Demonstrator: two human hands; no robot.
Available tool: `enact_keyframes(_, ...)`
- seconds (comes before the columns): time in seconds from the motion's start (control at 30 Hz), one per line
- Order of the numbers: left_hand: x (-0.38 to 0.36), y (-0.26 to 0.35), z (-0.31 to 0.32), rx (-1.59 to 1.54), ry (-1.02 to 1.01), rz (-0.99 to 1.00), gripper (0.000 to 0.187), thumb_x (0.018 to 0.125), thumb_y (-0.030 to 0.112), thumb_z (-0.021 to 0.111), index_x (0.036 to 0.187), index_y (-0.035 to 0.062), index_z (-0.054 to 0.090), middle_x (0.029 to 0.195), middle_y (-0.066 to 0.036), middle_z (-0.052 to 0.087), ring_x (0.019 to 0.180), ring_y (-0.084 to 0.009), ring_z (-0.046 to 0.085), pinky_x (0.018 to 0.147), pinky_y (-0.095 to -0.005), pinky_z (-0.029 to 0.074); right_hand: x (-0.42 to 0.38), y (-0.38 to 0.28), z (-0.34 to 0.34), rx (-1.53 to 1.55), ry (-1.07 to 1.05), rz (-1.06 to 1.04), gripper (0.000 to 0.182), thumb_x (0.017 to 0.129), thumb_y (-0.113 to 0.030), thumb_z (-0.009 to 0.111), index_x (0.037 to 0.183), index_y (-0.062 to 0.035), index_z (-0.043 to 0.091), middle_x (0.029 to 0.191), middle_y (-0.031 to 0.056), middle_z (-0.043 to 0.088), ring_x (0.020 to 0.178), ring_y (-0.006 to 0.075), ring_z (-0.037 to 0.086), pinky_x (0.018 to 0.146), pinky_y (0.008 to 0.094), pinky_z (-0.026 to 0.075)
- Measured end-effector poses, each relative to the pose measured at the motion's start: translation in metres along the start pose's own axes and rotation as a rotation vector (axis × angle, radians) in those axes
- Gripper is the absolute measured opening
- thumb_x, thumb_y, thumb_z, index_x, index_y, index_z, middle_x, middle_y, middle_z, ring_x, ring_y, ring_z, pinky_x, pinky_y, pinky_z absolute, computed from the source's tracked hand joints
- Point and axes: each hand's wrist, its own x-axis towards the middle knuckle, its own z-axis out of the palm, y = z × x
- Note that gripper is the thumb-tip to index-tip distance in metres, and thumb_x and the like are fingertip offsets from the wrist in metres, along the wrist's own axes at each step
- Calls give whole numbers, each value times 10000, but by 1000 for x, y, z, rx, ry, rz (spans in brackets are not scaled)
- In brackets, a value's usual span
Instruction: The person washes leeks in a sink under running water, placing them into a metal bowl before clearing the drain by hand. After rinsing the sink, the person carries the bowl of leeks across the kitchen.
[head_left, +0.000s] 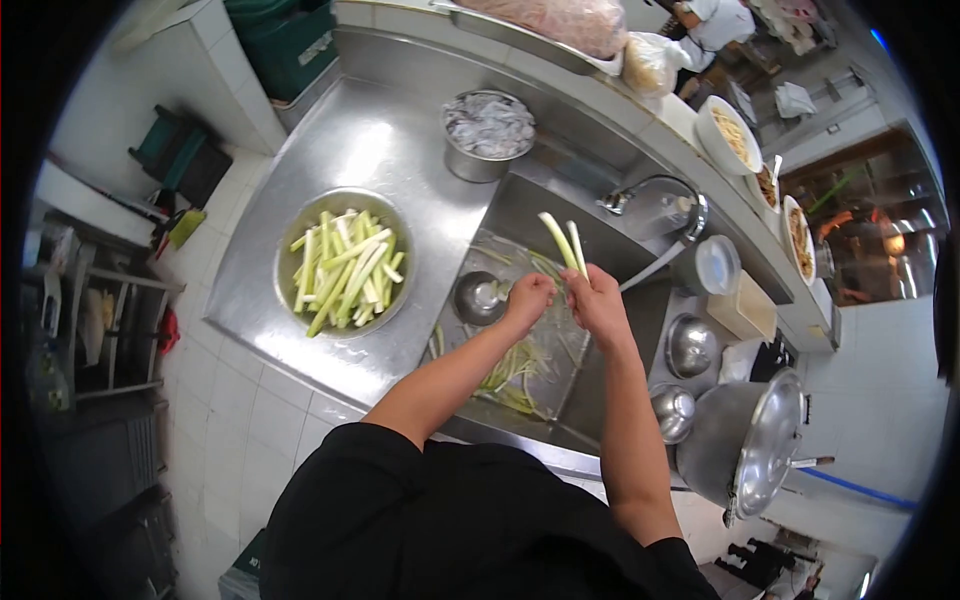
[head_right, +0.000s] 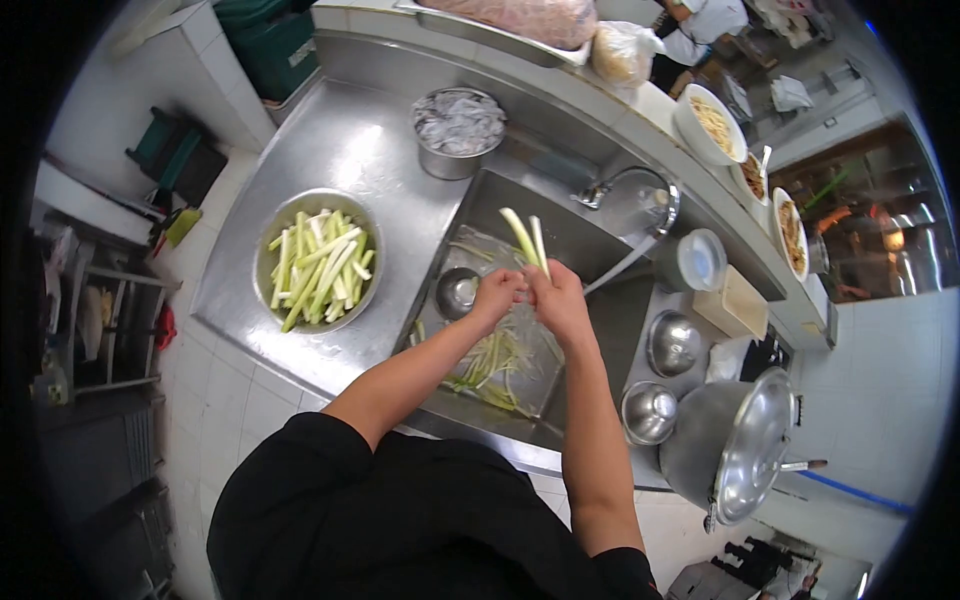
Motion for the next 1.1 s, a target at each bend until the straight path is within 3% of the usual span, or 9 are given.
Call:
enact_keyframes(0.13, -18, 8, -49, 325, 158, 387, 315, 860, 271, 684, 1114, 87, 673, 1014, -119, 721, 954, -286, 687, 857, -398, 529, -25, -81, 80, 141, -386, -104, 301, 1019, -275, 579, 1170, -19, 625, 809, 20, 641, 596, 71, 537, 526, 237, 431)
enact_keyframes(0.23, -22, 37, -65, 553, 259, 445, 295, 822, 216, 694, 1084, 81, 675, 1022, -162, 704, 1029, -332, 655, 902, -445, 502, 3, -54, 107, 14, -160, -539, 392, 1019, -310, 577, 1281, -18, 559, 990, 79, 679, 743, 115, 632, 609, 255, 500)
enact_keyframes(0.37, -15, 77, -102, 1066, 358, 762, 263, 783, 149, 673, 1037, 81, 680, 1071, -180, 684, 1058, -378, 625, 907, -508, 489, 30, -42, 3, 401, -202, -49, 418, 1020, -316, 547, 1308, -16, 516, 1076, 125, 678, 859, 206, 685, 684, 311, 561)
enact_keyframes(0.47, -1, 78, -128, 1531, 464, 619, 580, 803, 232, 681, 1347, 86, 547, 1452, -189, 472, 1369, -390, 397, 1124, -523, 327, 111, 89, -111, 820, 190, 187, 300, 1021, -207, 466, 1211, 7, 554, 1018, 128, 684, 843, 242, 695, 703, 351, 581)
enact_keyframes(0.57, 0, 83, -127, 1704, 391, 483, 730, 833, 296, 667, 1483, 102, 397, 1577, -174, 302, 1469, -390, 239, 1180, -587, 194, 98, 79, -136, 1050, 363, -17, 245, 1017, -140, 438, 1183, -21, 572, 965, 95, 693, 820, 213, 691, 681, 338, 583)
enact_keyframes(0.73, 8, 77, -125, 1793, 417, 527, 720, 837, 320, 647, 1478, 106, 397, 1577, -167, 305, 1469, -389, 241, 1182, -588, 188, 95, 145, -85, 471, -50, 62, 223, 943, -228, 637, 1114, -88, 661, 922, 66, 709, 792, 207, 693, 653, 338, 559)
enact_keyframes(0.83, 11, 74, -123, 1817, 434, 558, 694, 841, 295, 640, 1467, 106, 406, 1565, -155, 332, 1453, -379, 270, 1174, -581, 208, 162, 454, -65, -909, -381, -34, 161, 857, -160, 616, 808, -72, 741, 711, 95, 681, 674, 203, 671, 586, 365, 528)
enact_keyframes(0.97, 15, 71, -121, 1817, 451, 610, 659, 831, 255, 663, 1433, 113, 438, 1537, -147, 379, 1433, -370, 307, 1160, -569, 236, 75, 477, 7, -684, -446, 691, 347, 807, -258, 659, 887, 75, 714, 932, 273, 711, 886, 369, 717, 790, 446, 562)
enact_keyframes(1.1, 17, 71, -120, 1809, 438, 635, 642, 815, 234, 685, 1403, 109, 459, 1511, -149, 410, 1415, -375, 332, 1156, -552, 249, 53, 501, 62, -521, 1, 624, 387, 829, -300, 664, 1044, 22, 691, 1106, 261, 691, 1109, 387, 649, 943, 482, 509)
